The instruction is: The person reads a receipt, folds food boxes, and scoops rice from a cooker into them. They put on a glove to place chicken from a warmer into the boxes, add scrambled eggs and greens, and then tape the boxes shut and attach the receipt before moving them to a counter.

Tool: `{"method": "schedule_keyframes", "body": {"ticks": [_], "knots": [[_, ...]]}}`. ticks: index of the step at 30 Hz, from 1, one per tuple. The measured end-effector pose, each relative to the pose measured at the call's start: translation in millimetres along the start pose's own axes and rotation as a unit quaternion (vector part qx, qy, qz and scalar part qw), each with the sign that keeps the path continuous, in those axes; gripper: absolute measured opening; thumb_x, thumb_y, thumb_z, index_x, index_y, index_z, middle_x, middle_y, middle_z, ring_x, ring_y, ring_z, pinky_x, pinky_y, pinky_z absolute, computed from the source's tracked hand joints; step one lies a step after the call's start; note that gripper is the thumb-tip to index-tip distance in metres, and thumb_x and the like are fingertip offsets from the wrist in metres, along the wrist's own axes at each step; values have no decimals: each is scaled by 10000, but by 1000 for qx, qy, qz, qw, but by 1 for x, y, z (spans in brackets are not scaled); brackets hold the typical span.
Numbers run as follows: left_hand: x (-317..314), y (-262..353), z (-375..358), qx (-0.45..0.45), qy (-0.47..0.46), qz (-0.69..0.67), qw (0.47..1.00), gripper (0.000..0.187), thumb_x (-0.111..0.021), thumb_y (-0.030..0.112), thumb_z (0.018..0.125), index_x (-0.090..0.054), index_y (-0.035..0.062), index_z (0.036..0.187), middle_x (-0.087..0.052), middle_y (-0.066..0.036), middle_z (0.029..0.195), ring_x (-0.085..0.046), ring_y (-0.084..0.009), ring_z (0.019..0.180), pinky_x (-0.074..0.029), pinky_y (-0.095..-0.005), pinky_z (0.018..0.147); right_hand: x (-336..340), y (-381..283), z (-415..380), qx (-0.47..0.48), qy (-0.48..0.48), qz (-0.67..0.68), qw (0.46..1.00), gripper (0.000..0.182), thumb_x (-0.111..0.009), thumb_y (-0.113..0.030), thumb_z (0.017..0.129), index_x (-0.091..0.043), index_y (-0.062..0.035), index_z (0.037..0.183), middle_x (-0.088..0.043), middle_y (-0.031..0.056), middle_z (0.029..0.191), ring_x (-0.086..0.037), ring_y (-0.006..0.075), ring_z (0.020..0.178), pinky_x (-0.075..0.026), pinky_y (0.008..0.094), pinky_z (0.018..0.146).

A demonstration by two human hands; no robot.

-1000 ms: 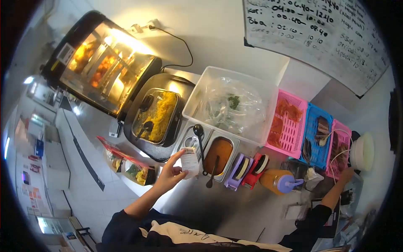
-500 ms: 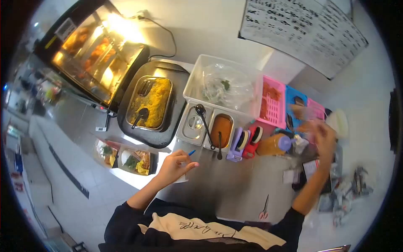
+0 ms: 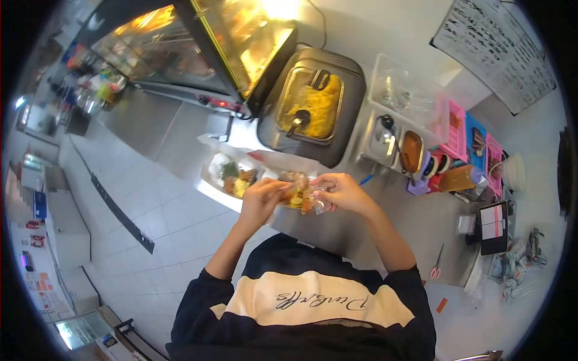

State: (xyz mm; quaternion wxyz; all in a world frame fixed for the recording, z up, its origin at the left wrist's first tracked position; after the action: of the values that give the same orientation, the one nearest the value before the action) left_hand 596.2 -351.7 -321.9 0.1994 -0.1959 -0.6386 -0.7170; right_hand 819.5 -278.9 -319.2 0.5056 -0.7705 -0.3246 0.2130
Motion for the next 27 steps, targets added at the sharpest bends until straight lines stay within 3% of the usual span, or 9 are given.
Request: {"method": "schedule_keyframes", "body": {"ticks": [2, 5, 8, 11, 13, 14, 17, 23, 27], "knots": [[31, -35, -14, 25, 28, 24, 999, 179, -633, 74, 799, -697, 73, 966, -652, -99, 886, -630, -216, 801, -490, -298, 682, -20, 30, 27, -53, 1, 28, 998, 230, -600, -153, 884, -599, 1, 1055, -628, 73, 675, -586, 101, 523, -473, 207, 464], [63, -85, -22, 115, 57, 16, 992, 195, -621, 50, 786, -692, 61, 966, -648, -113, 901, -633, -220, 840, -492, -298, 715, -54, 74, 69, 28, 170, 170, 970, 235, -587, -161, 891, -584, 14, 1048, -644, 98, 750, -619, 127, 565, -501, 245, 472], [92, -122, -1, 47, 55, 58, 996, 184, -606, 57, 793, -702, 71, 950, -635, -110, 946, -637, -247, 805, -504, -314, 703, -72, 54, 62, 15, 229, 227, 946, 252, -589, -166, 889, -571, 2, 1076, -643, 126, 926, -635, 139, 624, -507, 262, 463], [116, -117, 21, -33, 46, 201, 978, 268, -602, 122, 803, -635, 68, 1063, -612, -111, 975, -631, -289, 783, -512, -361, 672, -47, 99, 48, -38, 264, -90, 960, 273, -593, -86, 839, -564, -33, 1105, -573, 149, 1133, -642, 228, 801, -529, 326, 597], [111, -97, 23, 21, 83, 301, 950, 327, -585, 176, 812, -552, 62, 1117, -598, -126, 973, -622, -319, 784, -507, -395, 653, -26, 122, 27, 16, 379, -340, 860, 285, -580, -55, 809, -574, -53, 1094, -544, 127, 1172, -601, 259, 907, -508, 353, 687], [104, -91, 21, 49, 100, 349, 930, 363, -577, 203, 817, -511, 60, 1144, -591, -134, 972, -617, -333, 784, -504, -413, 644, -16, 133, 17, 39, 423, -456, 782, 295, -573, -40, 794, -579, -62, 1089, -530, 116, 1191, -580, 275, 959, -498, 367, 731], [61, -72, 8, 37, 15, 283, 958, 351, -554, 263, 799, -441, 65, 1066, -583, -201, 863, -609, -372, 743, -483, -470, 647, 17, 168, 4, 19, 431, -559, 708, 281, -548, -46, 789, -589, -71, 1065, -528, 99, 1177, -521, 282, 1028, -458, 403, 811], [-68, -7, -13, -36, -191, 70, 978, 268, -575, 197, 788, -465, 69, 996, -602, -149, 703, -620, -331, 700, -479, -406, 643, 59, 215, -18, 86, 324, -594, 731, 227, -529, -105, 850, -545, -78, 1074, -555, 113, 1125, -528, 267, 993, -459, 403, 756], [-177, -27, -19, 35, -255, -86, 962, 219, -613, 233, 853, -581, 54, 974, -637, -93, 769, -628, -217, 727, -479, -317, 668, 62, 211, -53, 65, 473, -367, 798, 192, -513, -173, 907, -498, -53, 1057, -602, 107, 1004, -579, 208, 816, -467, 338, 672]]}}
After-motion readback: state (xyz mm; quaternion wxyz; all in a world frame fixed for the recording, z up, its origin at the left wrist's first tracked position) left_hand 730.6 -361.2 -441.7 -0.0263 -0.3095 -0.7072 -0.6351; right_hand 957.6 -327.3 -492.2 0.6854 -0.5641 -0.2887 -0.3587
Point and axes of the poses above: each hand's wrist, its own z-axis towards the middle knuckle, its own x-axis out of the back of the hand, y = z × x, the point moved 1 cm from there along z, towards the middle knuckle
